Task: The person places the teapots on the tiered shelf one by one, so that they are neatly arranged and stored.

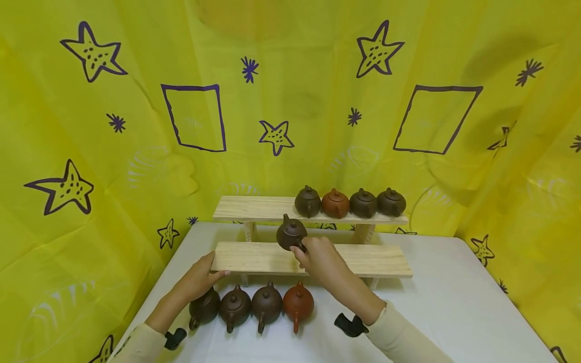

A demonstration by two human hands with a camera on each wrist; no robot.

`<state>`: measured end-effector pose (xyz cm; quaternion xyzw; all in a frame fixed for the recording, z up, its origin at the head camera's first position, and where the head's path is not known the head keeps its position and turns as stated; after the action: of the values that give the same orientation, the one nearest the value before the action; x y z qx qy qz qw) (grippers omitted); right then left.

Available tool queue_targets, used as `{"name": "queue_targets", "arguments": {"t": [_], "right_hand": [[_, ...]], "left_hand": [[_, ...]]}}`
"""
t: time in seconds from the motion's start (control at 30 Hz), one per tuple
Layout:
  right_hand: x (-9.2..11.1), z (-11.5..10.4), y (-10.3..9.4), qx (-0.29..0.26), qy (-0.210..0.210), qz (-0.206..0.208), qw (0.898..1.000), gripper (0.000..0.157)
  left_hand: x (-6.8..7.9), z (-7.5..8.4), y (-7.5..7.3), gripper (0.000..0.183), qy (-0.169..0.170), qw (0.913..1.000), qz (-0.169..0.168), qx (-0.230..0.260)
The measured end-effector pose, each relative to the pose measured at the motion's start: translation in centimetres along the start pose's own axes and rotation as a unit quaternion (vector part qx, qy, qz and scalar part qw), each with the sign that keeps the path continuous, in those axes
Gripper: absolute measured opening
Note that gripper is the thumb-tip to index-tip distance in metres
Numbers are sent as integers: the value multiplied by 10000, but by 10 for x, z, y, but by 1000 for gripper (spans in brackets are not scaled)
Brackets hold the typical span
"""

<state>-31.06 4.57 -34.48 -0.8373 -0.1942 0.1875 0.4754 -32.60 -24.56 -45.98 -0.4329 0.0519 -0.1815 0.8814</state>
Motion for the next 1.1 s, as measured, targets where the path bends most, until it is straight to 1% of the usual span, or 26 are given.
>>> {"name": "queue_targets", "arguments": {"t": [0.1,0.23,0.33,0.57,0.67,0.87,1.1], "right_hand": [[-17,-4,-1,-88,70,-89,9999,32],[-37,-5,-1,-209,242,-202,9993,33],[-52,-4,-3,-157,369,-210,9990,35],[-80,1,-4,20,685,-185,9975,43],[-89,2,-4,2,798,-224,9966,43],[-101,5,-1,-53,1049,-259,9941,36],[-109,7,-2,-195,1059,-241,9939,35]], "left_hand": [[-1,0,1,70,11,10000,23,-7],[-2,1,1,71,64,10000,10,10],[-2,2,0,69,115,9999,12,16],[1,2,0,70,62,10000,4,32],[2,2,0,71,64,10000,11,39],[1,0,0,70,55,10000,24,20],[1,1,-1,68,78,10000,30,2]]}}
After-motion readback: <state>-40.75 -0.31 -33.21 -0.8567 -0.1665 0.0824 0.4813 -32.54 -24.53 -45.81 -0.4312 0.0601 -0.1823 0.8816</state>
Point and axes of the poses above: each hand's wrist, its own x-axis away from the middle knuckle, its own y-axis out of the palm, z = x × y, the point moved 8 cm from there along -x, towards the middle knuckle, and after that the axes turned 15 degrees about -z, right-handed, at the moved point
